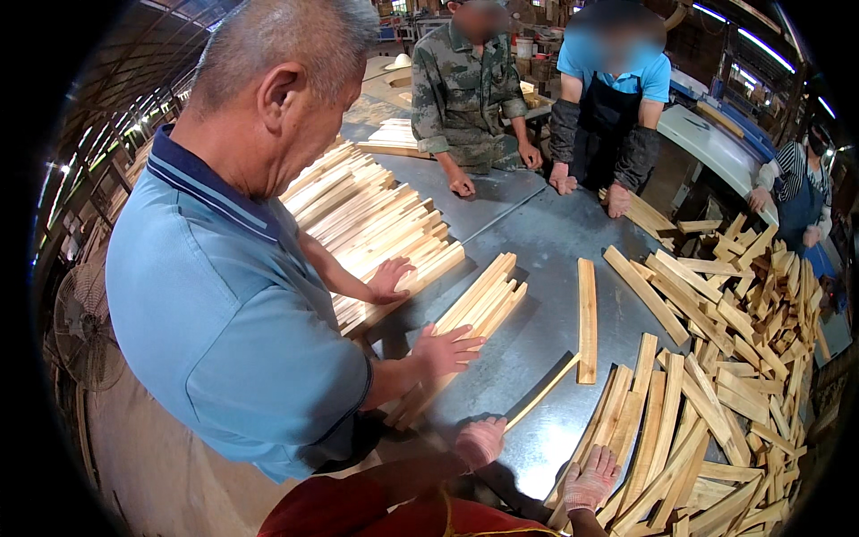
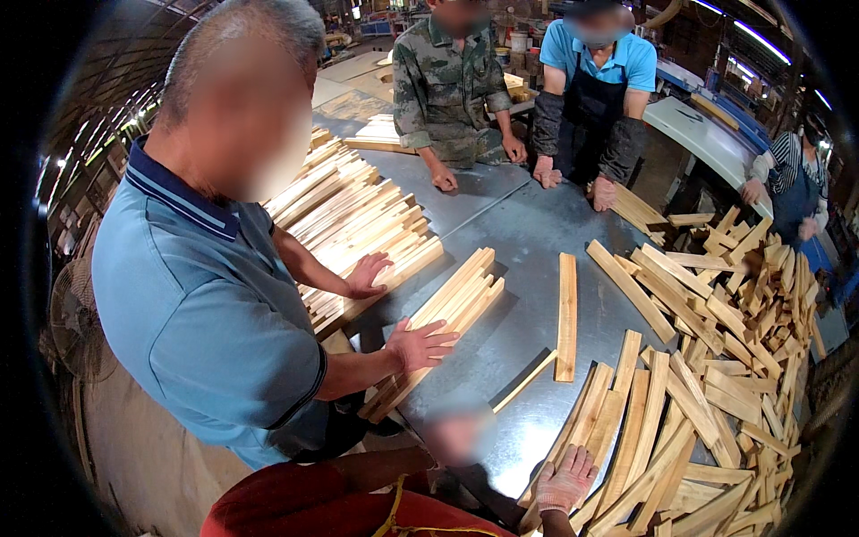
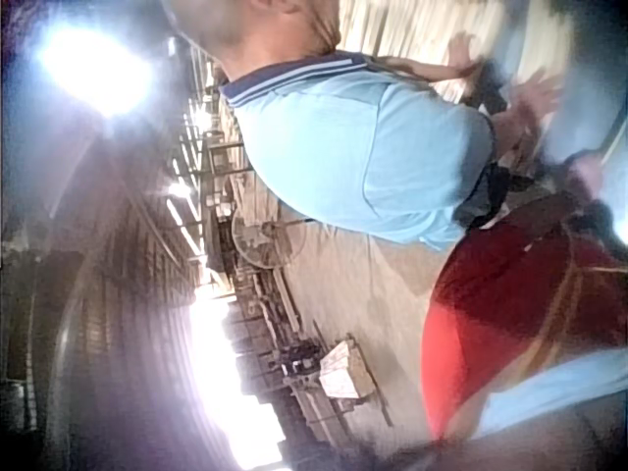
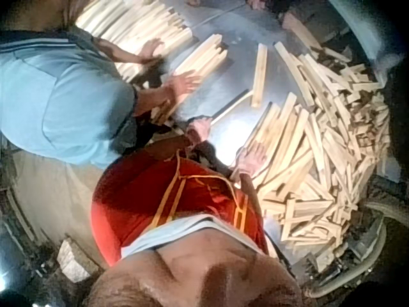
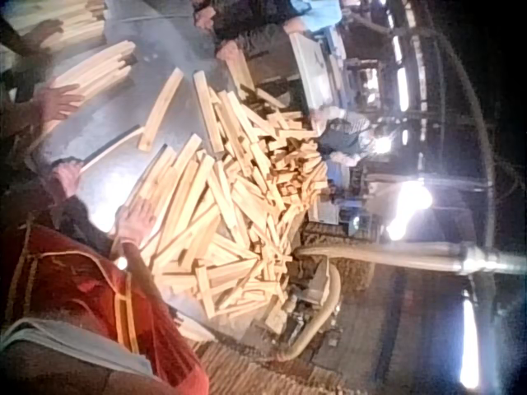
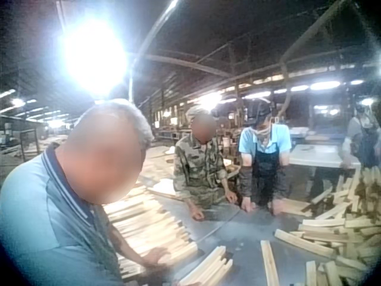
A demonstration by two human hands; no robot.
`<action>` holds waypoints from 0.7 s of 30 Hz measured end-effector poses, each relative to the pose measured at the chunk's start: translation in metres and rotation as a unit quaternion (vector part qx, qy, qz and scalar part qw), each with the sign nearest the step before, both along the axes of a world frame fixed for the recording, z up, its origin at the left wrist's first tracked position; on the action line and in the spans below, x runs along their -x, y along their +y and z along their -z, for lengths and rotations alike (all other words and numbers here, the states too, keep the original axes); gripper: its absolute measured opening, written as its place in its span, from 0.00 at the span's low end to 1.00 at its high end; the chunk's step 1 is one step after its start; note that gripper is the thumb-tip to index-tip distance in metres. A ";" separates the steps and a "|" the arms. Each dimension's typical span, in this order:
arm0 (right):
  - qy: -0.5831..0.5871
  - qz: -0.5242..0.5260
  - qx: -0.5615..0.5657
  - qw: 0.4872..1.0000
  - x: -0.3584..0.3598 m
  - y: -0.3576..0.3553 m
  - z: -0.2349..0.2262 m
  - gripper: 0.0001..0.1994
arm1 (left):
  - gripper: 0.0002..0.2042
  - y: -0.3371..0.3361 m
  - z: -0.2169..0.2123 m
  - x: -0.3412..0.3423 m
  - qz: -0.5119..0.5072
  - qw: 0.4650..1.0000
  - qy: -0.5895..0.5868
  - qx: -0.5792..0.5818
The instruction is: The person sorts and stacks light-colored wooden planks on a large metal table. They repeatedly pick up planks from a pile, align them, and place them into a neat stack while other workers handle wood nearby.
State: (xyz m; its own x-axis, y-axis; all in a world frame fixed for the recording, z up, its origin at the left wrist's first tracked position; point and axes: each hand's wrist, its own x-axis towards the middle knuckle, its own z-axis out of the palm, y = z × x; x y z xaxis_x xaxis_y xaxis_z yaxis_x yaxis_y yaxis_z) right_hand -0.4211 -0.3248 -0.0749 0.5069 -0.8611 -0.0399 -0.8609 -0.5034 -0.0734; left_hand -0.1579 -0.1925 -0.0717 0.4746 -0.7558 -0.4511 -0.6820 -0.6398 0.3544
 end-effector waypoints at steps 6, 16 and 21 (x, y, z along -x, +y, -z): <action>-0.007 -0.004 -0.001 1.000 0.000 -0.001 0.001 0.38 | 0.17 0.002 -0.003 -0.001 -0.001 1.000 -0.001 0.005; 0.004 0.004 -0.006 1.000 0.003 -0.002 0.009 0.39 | 0.17 0.001 0.002 0.001 -0.001 1.000 -0.012 0.014; 0.006 0.003 -0.011 1.000 0.000 -0.001 0.004 0.39 | 0.08 0.006 0.025 0.010 -0.036 0.976 -0.156 0.146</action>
